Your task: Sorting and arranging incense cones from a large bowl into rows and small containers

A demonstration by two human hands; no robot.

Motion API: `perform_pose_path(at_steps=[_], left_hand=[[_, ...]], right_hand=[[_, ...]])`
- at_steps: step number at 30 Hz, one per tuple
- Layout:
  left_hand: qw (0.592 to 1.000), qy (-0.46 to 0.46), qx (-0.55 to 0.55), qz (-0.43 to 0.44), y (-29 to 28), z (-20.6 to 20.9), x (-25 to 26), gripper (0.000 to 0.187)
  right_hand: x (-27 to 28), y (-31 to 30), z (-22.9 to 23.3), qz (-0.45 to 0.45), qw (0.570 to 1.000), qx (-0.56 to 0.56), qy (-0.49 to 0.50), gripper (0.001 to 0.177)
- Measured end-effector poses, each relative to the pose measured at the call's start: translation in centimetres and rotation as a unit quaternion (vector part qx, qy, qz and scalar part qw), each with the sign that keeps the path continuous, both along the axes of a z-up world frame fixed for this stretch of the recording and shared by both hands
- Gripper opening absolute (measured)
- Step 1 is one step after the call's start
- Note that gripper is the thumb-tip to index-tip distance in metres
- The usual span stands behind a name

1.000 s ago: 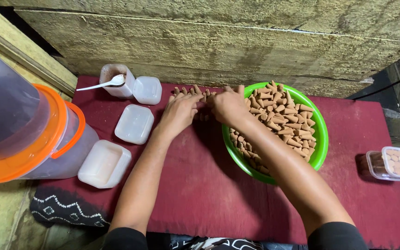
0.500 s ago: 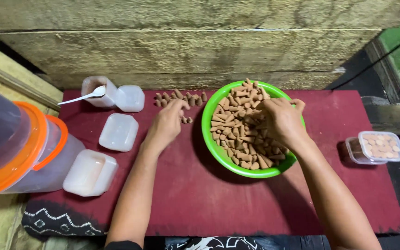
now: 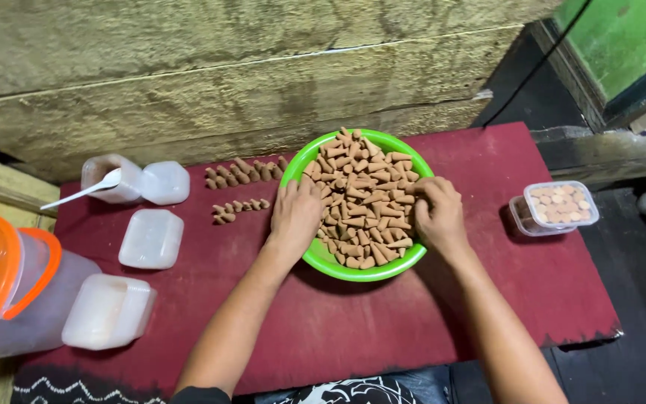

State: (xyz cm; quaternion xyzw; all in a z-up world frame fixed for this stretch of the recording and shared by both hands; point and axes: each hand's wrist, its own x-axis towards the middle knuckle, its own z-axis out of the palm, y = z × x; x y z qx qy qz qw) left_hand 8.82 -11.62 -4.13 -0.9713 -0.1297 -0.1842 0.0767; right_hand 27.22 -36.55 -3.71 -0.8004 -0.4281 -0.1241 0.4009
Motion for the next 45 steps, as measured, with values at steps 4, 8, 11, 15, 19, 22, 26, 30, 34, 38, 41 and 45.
perform_pose_path(at_steps=[4,8,11,15,19,22,26,30,34,38,41,45], left_hand=[[0.999,0.010,-0.034,-0.010,-0.5,-0.2,-0.1,0.038],[0.993,-0.015,-0.118,-0.019,-1.4,2.6,-0.4,0.023],[0.984,-0.020,-0.178,-0.016,-1.8,3.4,-0.9,0.017],[0.968,-0.023,-0.249,-0.018,-1.2,2.6,-1.2,0.016],[0.961,-0.087,-0.261,-0.042,-1.4,3.7,-1.5,0.016],[0.948,-0.150,-0.279,-0.039,-1.5,4.3,-1.6,0.012],[0.925,-0.219,-0.308,-0.044,-0.8,2.7,-1.5,0.009],[0.909,-0.247,-0.329,-0.060,-0.9,3.5,-1.5,0.008],[0.911,-0.246,-0.325,-0.067,-0.4,2.2,-1.5,0.009],[0.916,-0.235,-0.318,-0.073,-0.6,2.3,-1.6,0.009],[0.917,-0.225,-0.320,-0.078,-0.9,2.7,-1.8,0.009],[0.913,-0.229,-0.327,-0.089,-0.7,3.0,-1.7,0.012]], right_hand=[[-0.3,-0.3,-0.6,-0.018,0.999,-0.028,-0.035,0.032],[-0.4,-0.2,0.1,-0.002,1.000,-0.012,-0.022,0.032],[-1.0,-0.2,0.5,-0.001,1.000,-0.010,-0.022,0.033],[-1.2,-0.3,1.0,-0.001,1.000,-0.006,-0.024,0.036],[-1.2,-0.3,1.6,0.010,0.999,-0.010,-0.047,0.036],[-1.3,-0.2,1.8,0.013,0.999,-0.011,-0.051,0.037],[-1.4,-0.3,1.5,0.011,0.999,-0.008,-0.037,0.038],[-1.6,-0.2,2.4,0.026,0.999,0.014,-0.030,0.036],[-1.7,-0.1,2.9,0.036,0.999,0.025,-0.022,0.032],[-1.0,-0.2,1.5,0.060,0.996,0.066,-0.006,0.018],[-1.4,-1.1,1.5,0.076,0.995,0.067,0.018,0.007],[-4.0,-2.7,5.4,0.088,0.989,-0.109,0.039,0.026]])
